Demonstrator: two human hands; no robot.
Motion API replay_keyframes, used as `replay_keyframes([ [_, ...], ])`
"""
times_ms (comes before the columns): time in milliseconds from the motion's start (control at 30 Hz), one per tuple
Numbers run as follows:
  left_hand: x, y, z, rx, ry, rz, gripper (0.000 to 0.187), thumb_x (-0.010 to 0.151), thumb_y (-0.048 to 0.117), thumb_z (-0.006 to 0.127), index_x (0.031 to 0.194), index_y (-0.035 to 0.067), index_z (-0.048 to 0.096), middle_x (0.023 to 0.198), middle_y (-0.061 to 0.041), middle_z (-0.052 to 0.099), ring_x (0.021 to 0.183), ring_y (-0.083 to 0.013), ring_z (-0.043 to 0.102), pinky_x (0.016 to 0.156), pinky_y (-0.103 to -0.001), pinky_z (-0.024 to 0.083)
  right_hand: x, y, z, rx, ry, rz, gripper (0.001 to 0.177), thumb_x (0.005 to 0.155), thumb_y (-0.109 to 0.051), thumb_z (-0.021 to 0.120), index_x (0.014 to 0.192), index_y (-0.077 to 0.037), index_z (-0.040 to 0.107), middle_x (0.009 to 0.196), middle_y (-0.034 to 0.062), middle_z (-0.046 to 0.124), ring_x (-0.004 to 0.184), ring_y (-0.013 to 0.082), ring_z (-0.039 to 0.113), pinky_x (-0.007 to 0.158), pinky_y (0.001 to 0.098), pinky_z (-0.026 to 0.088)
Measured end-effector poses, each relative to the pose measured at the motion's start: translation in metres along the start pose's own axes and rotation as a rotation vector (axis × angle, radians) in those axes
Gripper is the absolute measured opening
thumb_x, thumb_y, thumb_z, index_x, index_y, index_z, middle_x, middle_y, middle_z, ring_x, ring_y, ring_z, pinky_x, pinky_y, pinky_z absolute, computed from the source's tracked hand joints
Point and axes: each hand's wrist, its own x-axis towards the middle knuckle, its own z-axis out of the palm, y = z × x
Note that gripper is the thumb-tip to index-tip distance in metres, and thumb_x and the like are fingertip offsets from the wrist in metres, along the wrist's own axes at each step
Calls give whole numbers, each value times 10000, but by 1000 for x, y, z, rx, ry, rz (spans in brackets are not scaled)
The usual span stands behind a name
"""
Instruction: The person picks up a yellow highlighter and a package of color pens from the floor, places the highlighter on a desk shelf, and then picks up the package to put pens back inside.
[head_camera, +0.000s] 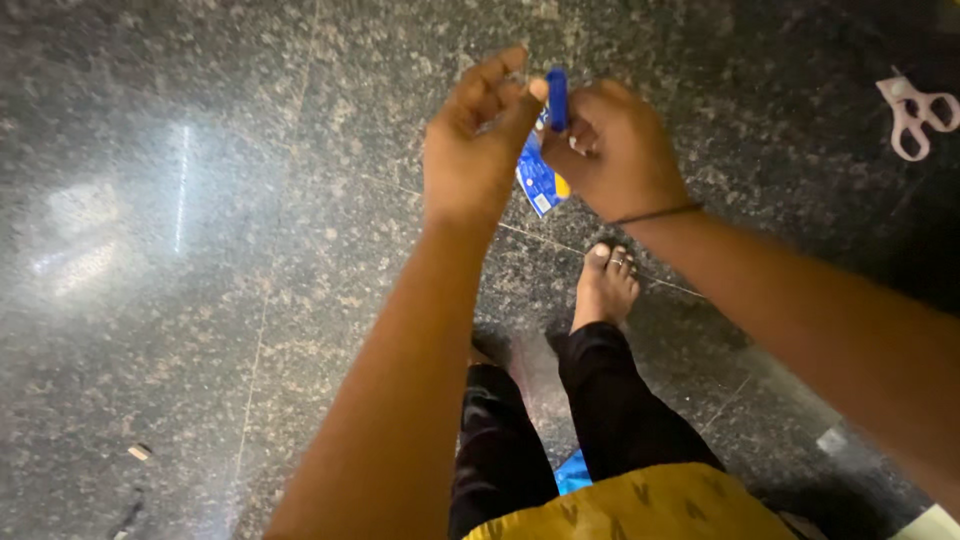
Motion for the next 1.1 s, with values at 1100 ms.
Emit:
replay_keyframes([
  [1100,-165,201,-27,-85,71,-308,377,883,102,727,1246,36,650,1132,-30,734,1032,-138,723,836,-274,590,-65,-169,-167,963,332,430,320,1059,-93,618,1323,-48,443,1094,107,674,925,250,789,817,405,663],
])
